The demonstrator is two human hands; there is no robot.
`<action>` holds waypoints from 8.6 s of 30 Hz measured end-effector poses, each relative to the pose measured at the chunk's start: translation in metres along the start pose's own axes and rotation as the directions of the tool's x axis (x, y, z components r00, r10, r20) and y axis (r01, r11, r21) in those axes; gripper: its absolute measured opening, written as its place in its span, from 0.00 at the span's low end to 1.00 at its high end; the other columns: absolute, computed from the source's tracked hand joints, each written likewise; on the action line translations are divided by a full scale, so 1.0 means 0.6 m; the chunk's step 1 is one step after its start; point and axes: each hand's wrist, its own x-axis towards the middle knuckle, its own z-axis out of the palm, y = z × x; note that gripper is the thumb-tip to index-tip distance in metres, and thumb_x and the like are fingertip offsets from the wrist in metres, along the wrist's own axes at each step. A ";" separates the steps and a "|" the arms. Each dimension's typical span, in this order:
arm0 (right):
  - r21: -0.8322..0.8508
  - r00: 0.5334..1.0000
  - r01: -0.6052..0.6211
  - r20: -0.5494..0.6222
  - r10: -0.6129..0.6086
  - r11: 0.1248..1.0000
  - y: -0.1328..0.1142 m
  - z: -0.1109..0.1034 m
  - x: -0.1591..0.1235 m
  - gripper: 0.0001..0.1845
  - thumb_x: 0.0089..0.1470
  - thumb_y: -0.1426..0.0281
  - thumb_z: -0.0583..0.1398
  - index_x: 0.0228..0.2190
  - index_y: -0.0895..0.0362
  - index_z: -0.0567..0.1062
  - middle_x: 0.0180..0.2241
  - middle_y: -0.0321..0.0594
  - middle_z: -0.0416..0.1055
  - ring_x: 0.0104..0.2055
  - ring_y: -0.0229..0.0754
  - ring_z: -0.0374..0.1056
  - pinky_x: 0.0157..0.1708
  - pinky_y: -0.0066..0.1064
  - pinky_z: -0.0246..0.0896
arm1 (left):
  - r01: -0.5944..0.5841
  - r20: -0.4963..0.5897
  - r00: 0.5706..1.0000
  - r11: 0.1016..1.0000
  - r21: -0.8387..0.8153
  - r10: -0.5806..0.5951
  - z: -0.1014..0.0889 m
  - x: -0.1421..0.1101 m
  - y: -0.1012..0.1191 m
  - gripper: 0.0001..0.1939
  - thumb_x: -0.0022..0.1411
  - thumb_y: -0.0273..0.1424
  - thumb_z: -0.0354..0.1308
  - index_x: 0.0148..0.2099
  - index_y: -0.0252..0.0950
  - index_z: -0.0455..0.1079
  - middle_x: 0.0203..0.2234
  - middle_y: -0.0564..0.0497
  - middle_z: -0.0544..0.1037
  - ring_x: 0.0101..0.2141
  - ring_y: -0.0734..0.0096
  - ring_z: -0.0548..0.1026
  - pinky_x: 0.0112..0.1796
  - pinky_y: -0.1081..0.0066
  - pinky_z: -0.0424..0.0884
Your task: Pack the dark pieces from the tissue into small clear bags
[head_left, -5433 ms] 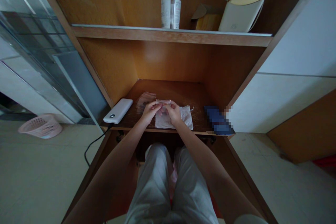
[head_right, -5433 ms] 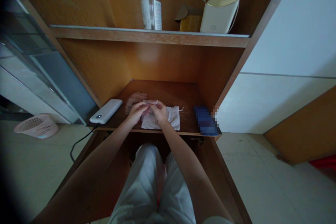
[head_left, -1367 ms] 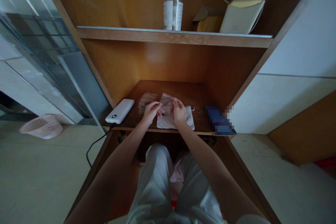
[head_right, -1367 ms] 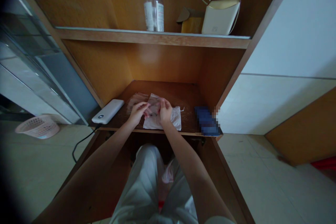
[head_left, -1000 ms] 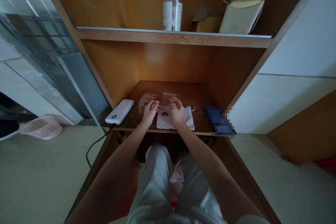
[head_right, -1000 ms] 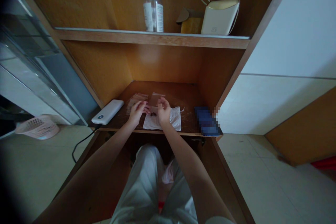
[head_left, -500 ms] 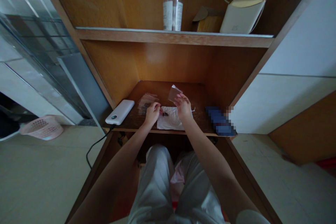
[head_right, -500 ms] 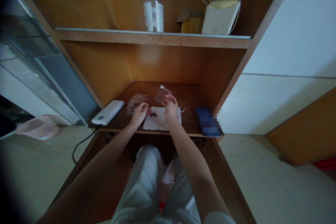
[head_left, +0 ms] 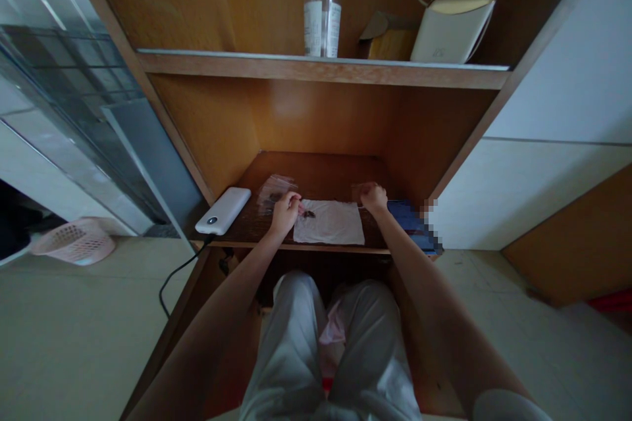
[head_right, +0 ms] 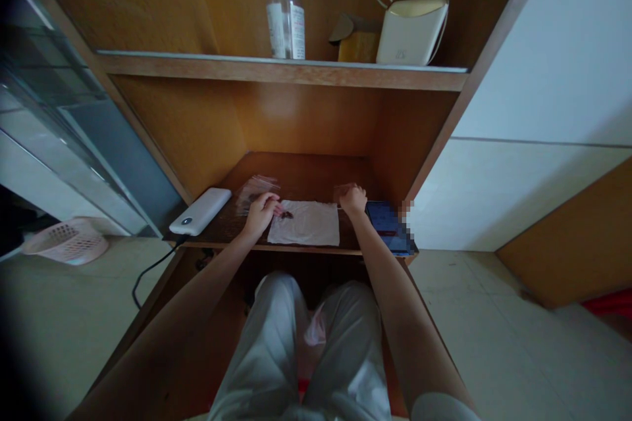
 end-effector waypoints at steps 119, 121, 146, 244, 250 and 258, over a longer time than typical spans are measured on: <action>0.904 0.988 0.040 0.028 -0.152 0.425 -0.165 0.065 -0.119 0.15 0.52 0.57 0.57 0.34 0.55 0.74 0.24 0.35 0.73 0.21 0.37 0.67 0.22 0.30 0.65 | 0.043 0.149 0.989 0.918 -0.395 0.018 -0.030 0.004 0.001 0.15 0.50 0.37 0.64 0.39 0.34 0.75 0.38 0.44 0.78 0.40 0.60 0.76 0.46 0.59 0.70; 0.871 0.979 0.152 -0.066 -0.194 0.467 -0.163 0.065 -0.122 0.15 0.52 0.58 0.57 0.34 0.54 0.75 0.30 0.39 0.75 0.31 0.40 0.71 0.32 0.33 0.68 | 0.060 0.178 0.984 0.920 -0.388 0.011 -0.030 0.002 0.004 0.14 0.49 0.35 0.64 0.38 0.34 0.75 0.37 0.45 0.79 0.37 0.61 0.77 0.44 0.59 0.71; 0.666 0.917 0.342 -0.083 -0.390 0.663 -0.172 0.048 -0.146 0.12 0.55 0.64 0.55 0.36 0.55 0.75 0.36 0.42 0.74 0.34 0.40 0.68 0.36 0.33 0.65 | 0.138 0.161 0.983 0.925 -0.355 -0.085 -0.026 -0.003 -0.003 0.08 0.46 0.30 0.60 0.31 0.35 0.76 0.29 0.49 0.79 0.31 0.63 0.77 0.41 0.58 0.72; 0.193 0.830 0.554 -0.062 -0.554 0.810 -0.175 0.042 -0.158 0.10 0.56 0.69 0.55 0.34 0.56 0.77 0.33 0.41 0.76 0.34 0.41 0.71 0.35 0.28 0.61 | -0.175 0.203 0.968 0.978 0.112 0.150 -0.028 0.015 0.040 0.06 0.54 0.30 0.56 0.31 0.34 0.73 0.29 0.48 0.78 0.32 0.66 0.74 0.35 0.69 0.68; 0.163 0.835 0.547 -0.040 -0.549 0.821 -0.174 0.040 -0.159 0.10 0.56 0.68 0.54 0.32 0.56 0.76 0.31 0.41 0.76 0.33 0.39 0.70 0.33 0.27 0.59 | -0.223 0.264 0.950 0.955 0.193 0.169 -0.036 0.016 0.049 0.06 0.54 0.29 0.54 0.30 0.34 0.72 0.27 0.50 0.77 0.30 0.68 0.74 0.34 0.70 0.68; 0.161 0.833 0.552 -0.068 -0.549 0.818 -0.173 0.048 -0.156 0.08 0.53 0.70 0.56 0.26 0.57 0.73 0.28 0.39 0.73 0.31 0.38 0.68 0.31 0.25 0.56 | -0.334 0.073 0.943 0.924 0.185 0.326 -0.026 0.000 0.018 0.02 0.51 0.24 0.55 0.27 0.35 0.68 0.33 0.48 0.73 0.39 0.66 0.71 0.41 0.67 0.66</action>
